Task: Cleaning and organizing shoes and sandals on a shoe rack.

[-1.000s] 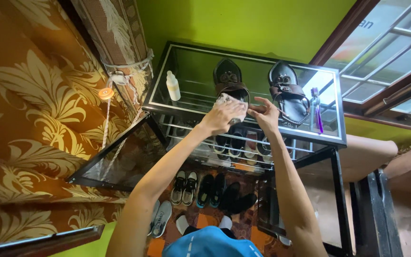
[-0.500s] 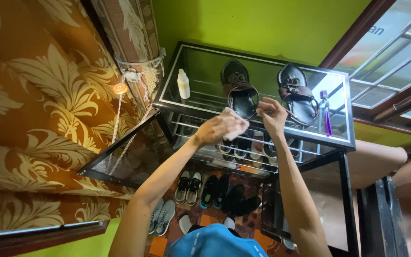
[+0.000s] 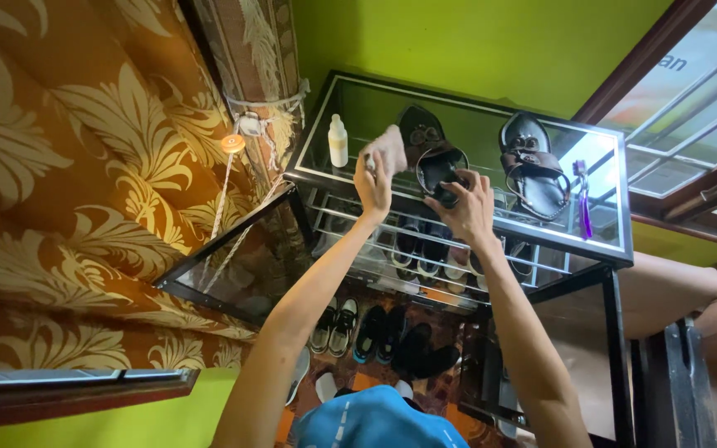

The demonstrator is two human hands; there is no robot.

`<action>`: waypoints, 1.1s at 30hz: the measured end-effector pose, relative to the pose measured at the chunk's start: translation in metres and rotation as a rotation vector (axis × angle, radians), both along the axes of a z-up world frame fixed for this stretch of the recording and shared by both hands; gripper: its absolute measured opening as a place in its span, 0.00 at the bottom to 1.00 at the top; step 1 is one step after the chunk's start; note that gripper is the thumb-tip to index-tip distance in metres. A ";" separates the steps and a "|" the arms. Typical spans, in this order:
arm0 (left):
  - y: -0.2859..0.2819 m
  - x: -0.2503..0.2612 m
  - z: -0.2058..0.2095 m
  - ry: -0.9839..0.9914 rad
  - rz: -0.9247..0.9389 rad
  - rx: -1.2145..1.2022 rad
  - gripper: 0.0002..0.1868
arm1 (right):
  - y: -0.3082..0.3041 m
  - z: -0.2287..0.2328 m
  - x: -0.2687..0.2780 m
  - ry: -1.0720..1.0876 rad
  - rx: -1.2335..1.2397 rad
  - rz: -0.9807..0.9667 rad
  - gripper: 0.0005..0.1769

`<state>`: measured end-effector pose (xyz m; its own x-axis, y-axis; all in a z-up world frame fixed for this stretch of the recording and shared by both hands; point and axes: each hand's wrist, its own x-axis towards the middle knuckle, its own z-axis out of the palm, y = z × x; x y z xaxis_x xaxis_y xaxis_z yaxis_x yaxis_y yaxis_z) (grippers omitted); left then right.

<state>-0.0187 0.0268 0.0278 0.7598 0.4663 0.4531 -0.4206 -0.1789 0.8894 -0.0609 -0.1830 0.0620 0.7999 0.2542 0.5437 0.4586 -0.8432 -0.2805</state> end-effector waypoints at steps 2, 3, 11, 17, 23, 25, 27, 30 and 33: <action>-0.003 0.002 -0.006 -0.002 -0.006 -0.076 0.21 | -0.017 -0.003 0.005 0.036 -0.093 -0.012 0.26; -0.004 0.003 -0.008 -0.006 -0.007 -0.148 0.22 | -0.025 -0.003 0.009 0.071 -0.182 -0.018 0.25; 0.001 -0.008 0.017 -0.336 0.174 0.228 0.17 | -0.058 -0.023 0.027 0.028 -0.190 -0.183 0.28; 0.007 0.003 0.016 -0.350 0.233 0.553 0.19 | -0.041 -0.029 0.027 -0.029 -0.049 -0.198 0.23; 0.018 0.030 0.030 -0.387 0.237 0.687 0.22 | -0.035 -0.019 0.025 -0.016 -0.009 -0.253 0.24; 0.017 0.025 0.033 -0.399 0.220 0.713 0.22 | -0.035 -0.025 0.026 -0.066 -0.036 -0.254 0.23; 0.011 0.024 0.026 -0.153 -0.037 0.812 0.24 | -0.034 -0.024 0.026 -0.031 -0.037 -0.305 0.21; 0.009 0.039 -0.028 -0.056 0.165 1.302 0.27 | -0.032 -0.017 0.023 -0.013 -0.046 -0.321 0.21; 0.011 0.026 -0.017 -0.035 -0.086 1.118 0.25 | -0.031 -0.016 0.020 0.015 -0.034 -0.329 0.21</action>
<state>0.0077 0.0379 0.0104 0.7482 -0.2694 0.6064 -0.4917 -0.8387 0.2341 -0.0406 -0.2141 0.0460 0.8498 -0.0013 0.5271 0.1560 -0.9546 -0.2539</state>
